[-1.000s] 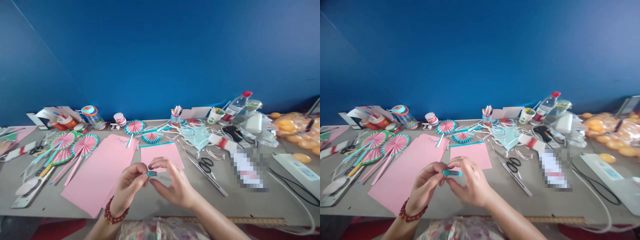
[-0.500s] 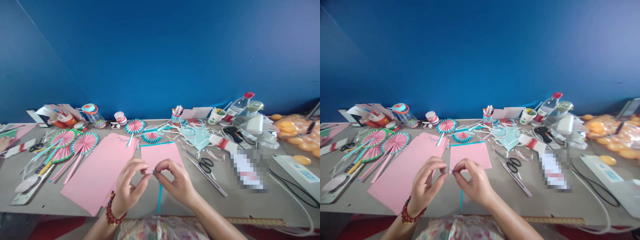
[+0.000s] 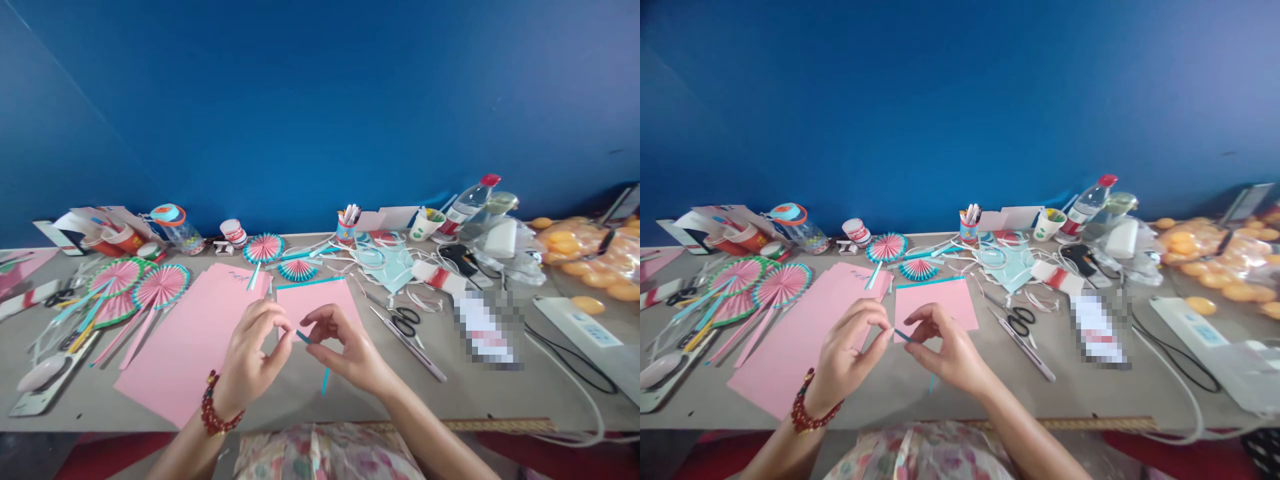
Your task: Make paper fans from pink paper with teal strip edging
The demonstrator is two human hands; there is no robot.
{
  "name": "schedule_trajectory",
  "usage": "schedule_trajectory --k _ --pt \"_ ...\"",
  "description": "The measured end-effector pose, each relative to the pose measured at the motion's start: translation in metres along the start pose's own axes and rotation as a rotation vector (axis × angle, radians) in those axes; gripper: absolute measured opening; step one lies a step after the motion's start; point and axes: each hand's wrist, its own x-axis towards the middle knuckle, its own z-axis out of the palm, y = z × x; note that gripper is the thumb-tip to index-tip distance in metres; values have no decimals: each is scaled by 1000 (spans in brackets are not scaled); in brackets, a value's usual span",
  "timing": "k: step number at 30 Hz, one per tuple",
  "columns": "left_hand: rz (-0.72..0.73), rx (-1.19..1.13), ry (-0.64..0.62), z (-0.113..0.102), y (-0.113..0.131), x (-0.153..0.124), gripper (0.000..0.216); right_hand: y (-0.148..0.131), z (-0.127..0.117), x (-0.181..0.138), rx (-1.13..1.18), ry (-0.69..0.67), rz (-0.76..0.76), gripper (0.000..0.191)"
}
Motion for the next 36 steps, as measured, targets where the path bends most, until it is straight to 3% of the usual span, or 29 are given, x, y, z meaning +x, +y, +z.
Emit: schedule_trajectory --k 5,8,13,21,29,36 --pt "-54 -2 61 -13 -5 4 7 28 -11 -8 103 -131 131 29" --pt "-95 24 135 -22 -10 5 5 43 -12 -20 249 -130 227 31" --pt "-213 17 215 -33 -24 1 3 60 -7 -37 499 -14 352 36" --pt "-335 1 313 -36 -34 -5 11 57 -8 -38 592 186 410 36" --pt "-368 18 344 -36 -37 -10 14 65 -9 -41 804 265 495 37" --pt "-427 72 379 -29 -45 -20 17 65 -11 -39 854 352 522 31"
